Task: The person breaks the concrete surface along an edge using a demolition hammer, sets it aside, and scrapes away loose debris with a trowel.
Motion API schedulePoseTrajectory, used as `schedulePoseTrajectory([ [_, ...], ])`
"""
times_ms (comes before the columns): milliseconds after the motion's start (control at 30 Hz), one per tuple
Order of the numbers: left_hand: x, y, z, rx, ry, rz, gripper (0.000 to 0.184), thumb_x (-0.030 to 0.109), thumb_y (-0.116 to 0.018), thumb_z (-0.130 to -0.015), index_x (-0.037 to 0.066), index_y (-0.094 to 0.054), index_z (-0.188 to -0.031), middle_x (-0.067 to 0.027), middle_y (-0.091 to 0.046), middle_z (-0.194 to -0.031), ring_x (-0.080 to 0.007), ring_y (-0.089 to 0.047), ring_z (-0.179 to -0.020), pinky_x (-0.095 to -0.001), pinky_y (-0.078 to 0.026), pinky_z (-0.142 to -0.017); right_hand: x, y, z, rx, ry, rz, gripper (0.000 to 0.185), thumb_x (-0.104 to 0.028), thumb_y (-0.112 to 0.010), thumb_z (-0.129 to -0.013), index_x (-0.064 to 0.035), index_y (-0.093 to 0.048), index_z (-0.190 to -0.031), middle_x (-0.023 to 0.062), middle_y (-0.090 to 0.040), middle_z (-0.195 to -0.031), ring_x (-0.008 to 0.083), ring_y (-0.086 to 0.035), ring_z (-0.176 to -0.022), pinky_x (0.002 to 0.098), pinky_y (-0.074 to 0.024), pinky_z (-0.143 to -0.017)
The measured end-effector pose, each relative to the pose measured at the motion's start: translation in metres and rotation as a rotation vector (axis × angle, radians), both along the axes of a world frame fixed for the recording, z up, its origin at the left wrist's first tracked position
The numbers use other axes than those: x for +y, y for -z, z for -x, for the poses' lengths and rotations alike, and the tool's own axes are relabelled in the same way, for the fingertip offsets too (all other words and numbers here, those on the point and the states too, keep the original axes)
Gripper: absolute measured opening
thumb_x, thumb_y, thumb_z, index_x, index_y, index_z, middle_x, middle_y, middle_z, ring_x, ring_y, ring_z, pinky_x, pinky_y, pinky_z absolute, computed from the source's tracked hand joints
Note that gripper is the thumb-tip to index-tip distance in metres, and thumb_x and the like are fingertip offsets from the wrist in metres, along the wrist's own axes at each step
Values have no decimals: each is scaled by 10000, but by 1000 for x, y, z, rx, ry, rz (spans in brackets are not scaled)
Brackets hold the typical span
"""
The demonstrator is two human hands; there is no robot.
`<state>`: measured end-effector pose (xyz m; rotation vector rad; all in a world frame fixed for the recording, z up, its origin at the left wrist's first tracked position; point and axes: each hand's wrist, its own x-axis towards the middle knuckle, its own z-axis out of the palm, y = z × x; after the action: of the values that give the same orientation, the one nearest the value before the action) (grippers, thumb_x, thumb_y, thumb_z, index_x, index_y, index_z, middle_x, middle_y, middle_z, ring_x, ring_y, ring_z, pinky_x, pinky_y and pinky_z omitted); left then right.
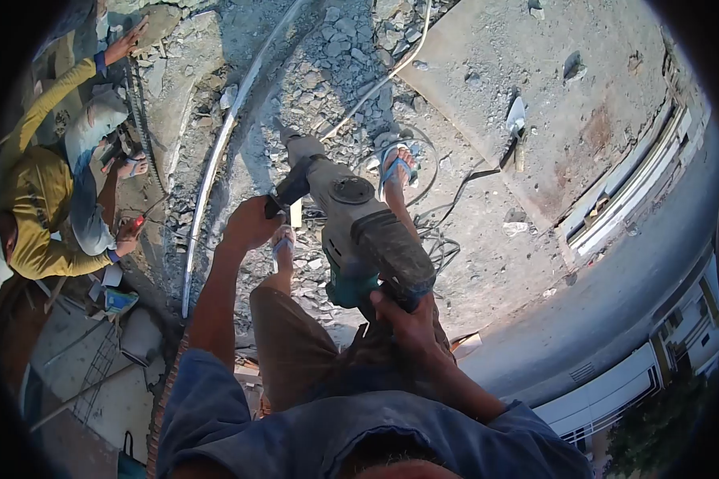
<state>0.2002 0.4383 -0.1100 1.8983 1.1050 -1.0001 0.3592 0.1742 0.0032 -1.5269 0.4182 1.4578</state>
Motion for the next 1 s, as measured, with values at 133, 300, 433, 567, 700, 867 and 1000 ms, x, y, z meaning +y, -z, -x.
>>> schedulePoseTrajectory([
  [133, 40, 33, -7, -38, 74, -104, 310, 286, -713, -763, 54, -665, -962, -186, -673, -855, -382, -655, -850, -455, -510, -729, 23, 38, 8, 144, 185, -88, 261, -19, -703, -793, -19, -615, -1038, 19, -629, -794, 78, -591, -658, 233, -458, -595],
  [300, 80, 67, -11, 18, 141, -147, 296, 307, -699, -784, 81, -668, -972, -181, -678, -864, -377, -656, -858, -455, -516, -738, 58, 80, 41, 105, 251, -104, 267, 5, -691, -785, -20, -622, -1042, 23, -642, -889, 87, -582, -675, 254, -466, -618],
  [433, 117, 100, -15, -2, 222, -134, 290, 317, -693, -788, 83, -667, -958, -165, -684, -869, -373, -658, -856, -455, -517, -737, 90, 99, 67, 15, 355, -125, 249, 2, -684, -778, -23, -618, -1017, 13, -623, -854, 79, -565, -670, 249, -454, -602],
  [567, 135, 116, -1, 43, 297, -149, 287, 331, -678, -784, 108, -672, -963, -156, -687, -876, -372, -662, -852, -462, -521, -732, 108, 115, 88, 55, 344, -39, 242, 1, -676, -776, -31, -614, -1007, 9, -607, -856, 74, -563, -712, 243, -437, -592],
  [700, 152, 138, 5, 67, 289, -166, 308, 335, -671, -775, 99, -680, -973, -163, -689, -894, -369, -664, -869, -458, -525, -761, 133, 125, 100, -8, 320, -19, 225, 2, -675, -780, -33, -604, -990, 3, -600, -841, 77, -563, -713, 244, -439, -617],
  [867, 161, 176, 6, 185, 322, -211, 310, 316, -654, -776, 65, -685, -953, -187, -688, -917, -388, -659, -896, -463, -526, -783, 148, 146, 89, 38, 359, -19, 233, 6, -682, -796, -25, -625, -1020, 15, -628, -897, 90, -589, -785, 256, -473, -697],
  [1000, 160, 186, 4, 121, 237, -269, 349, 310, -633, -778, -20, -679, -881, -279, -665, -891, -431, -649, -898, -488, -525, -789, 146, 153, 76, 41, 271, -87, 255, -20, -705, -818, -12, -642, -1064, 34, -653, -962, 105, -608, -861, 267, -492, -775],
])
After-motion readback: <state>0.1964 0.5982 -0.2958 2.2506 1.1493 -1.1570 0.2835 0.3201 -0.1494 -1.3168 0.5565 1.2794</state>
